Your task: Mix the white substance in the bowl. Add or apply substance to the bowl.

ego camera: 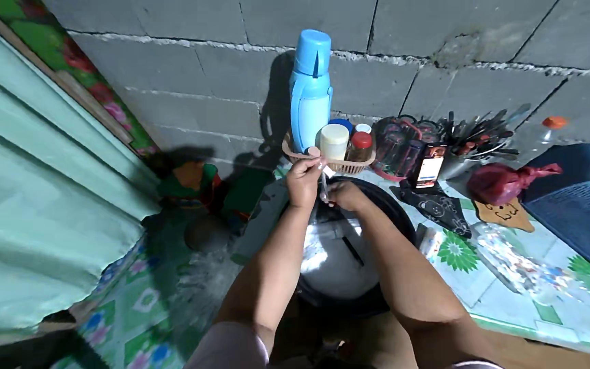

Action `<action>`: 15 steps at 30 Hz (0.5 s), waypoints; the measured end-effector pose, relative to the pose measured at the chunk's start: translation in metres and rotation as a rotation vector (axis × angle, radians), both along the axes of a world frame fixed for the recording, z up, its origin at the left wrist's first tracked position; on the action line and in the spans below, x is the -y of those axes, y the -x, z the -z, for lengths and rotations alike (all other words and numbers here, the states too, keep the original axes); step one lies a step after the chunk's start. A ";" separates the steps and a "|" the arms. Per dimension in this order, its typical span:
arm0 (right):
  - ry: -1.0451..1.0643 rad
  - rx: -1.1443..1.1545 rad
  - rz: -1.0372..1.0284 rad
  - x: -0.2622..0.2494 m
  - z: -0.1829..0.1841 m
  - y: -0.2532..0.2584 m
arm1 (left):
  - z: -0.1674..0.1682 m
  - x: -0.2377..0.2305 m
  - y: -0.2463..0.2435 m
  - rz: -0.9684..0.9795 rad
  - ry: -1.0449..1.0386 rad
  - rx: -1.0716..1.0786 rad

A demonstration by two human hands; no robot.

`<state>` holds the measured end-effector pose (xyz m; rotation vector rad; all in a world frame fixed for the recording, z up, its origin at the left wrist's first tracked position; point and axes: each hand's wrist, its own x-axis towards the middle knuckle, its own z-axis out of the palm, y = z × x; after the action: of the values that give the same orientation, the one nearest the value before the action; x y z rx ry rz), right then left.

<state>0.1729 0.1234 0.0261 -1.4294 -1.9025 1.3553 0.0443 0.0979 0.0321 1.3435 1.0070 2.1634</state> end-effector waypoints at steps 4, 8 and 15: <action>-0.018 -0.146 0.113 0.000 -0.001 -0.001 | -0.005 0.021 0.002 0.379 0.165 -0.004; -0.345 -0.263 0.310 -0.012 -0.013 -0.031 | -0.007 0.025 0.008 0.647 0.361 -0.147; -0.724 -0.007 0.389 -0.018 -0.019 -0.055 | 0.002 0.008 -0.003 0.668 0.623 -0.490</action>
<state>0.2280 0.1409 0.0446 -1.2947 -1.7186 0.4166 0.0476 0.0899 0.0297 1.5959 1.0654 0.9483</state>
